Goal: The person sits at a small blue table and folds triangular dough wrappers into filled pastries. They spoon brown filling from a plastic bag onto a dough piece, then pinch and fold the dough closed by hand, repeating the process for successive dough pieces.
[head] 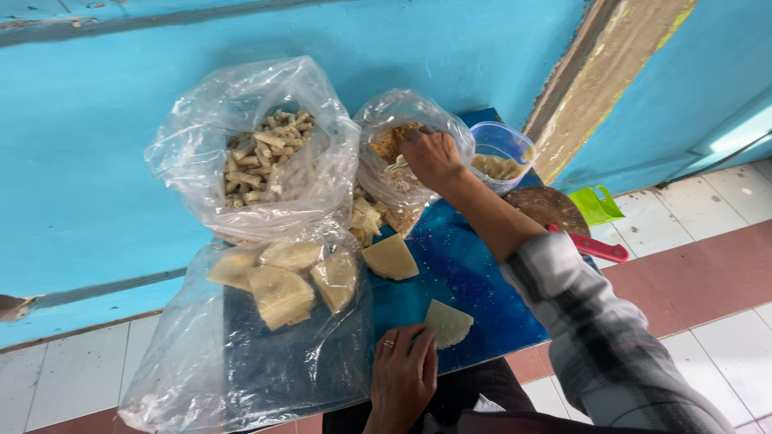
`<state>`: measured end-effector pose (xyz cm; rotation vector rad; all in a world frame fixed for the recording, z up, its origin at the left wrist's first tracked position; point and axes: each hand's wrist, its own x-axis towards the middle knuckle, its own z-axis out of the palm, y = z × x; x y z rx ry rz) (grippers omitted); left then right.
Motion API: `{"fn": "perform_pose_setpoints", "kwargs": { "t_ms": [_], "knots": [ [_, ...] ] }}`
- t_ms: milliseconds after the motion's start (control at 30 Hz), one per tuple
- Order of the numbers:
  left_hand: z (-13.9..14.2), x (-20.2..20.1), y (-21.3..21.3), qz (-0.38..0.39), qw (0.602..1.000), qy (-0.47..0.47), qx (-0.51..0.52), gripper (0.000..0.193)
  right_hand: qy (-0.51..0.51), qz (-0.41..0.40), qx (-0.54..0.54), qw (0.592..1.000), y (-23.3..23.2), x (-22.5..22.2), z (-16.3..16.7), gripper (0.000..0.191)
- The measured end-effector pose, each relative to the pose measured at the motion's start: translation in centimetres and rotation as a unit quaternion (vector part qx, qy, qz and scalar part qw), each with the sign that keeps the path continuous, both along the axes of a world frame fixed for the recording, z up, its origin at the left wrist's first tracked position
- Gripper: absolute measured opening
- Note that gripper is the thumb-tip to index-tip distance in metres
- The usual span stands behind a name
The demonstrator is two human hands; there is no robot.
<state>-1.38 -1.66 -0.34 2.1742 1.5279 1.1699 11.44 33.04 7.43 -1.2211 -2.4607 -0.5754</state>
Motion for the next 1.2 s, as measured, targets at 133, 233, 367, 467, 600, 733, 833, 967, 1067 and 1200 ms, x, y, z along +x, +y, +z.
{"fn": "perform_pose_setpoints", "kwargs": {
  "t_ms": [133,233,367,467,600,733,833,967,1067,1200],
  "knots": [
    [-0.4,0.0,0.1,-0.013,1.000,0.001,-0.004,0.021,-0.061,-0.097,-0.107,0.988,5.3,-2.2,-1.8,0.013],
    [-0.5,0.0,0.0,-0.019,1.000,-0.005,-0.015,0.021,-0.004,-0.050,-0.186,0.981,5.6,-2.6,-1.5,0.026],
    [-0.6,0.0,0.1,-0.025,0.999,-0.011,-0.019,0.023,0.050,-0.003,-0.259,0.965,3.0,-2.1,0.6,0.026],
    [-0.6,0.0,0.1,-0.024,1.000,-0.008,-0.013,0.024,0.054,0.028,-0.239,0.969,0.9,-1.8,2.0,0.040],
    [-0.6,0.1,0.2,-0.014,1.000,-0.003,0.010,0.022,0.068,0.085,-0.216,0.970,-0.2,-1.4,2.2,0.011],
    [-0.6,0.2,0.0,0.016,1.000,-0.025,-0.005,0.023,0.193,0.123,-0.157,0.961,1.4,-0.4,1.2,0.009],
    [-0.5,0.2,0.0,0.025,0.999,-0.022,-0.001,0.021,0.216,0.063,-0.150,0.963,2.9,-0.3,-0.4,0.007],
    [-0.7,0.1,-0.1,0.023,1.000,-0.012,0.014,0.021,0.074,-0.045,-0.065,0.994,3.6,-0.3,-2.9,0.017],
    [-0.9,0.1,-0.1,0.022,1.000,-0.008,0.003,0.021,0.061,-0.083,-0.140,0.985,3.6,-0.6,-3.6,0.023],
    [-1.2,0.2,0.1,0.021,1.000,-0.012,-0.009,0.020,0.274,-0.027,-0.173,0.946,2.4,-0.7,-3.0,0.020]
  ]
}}
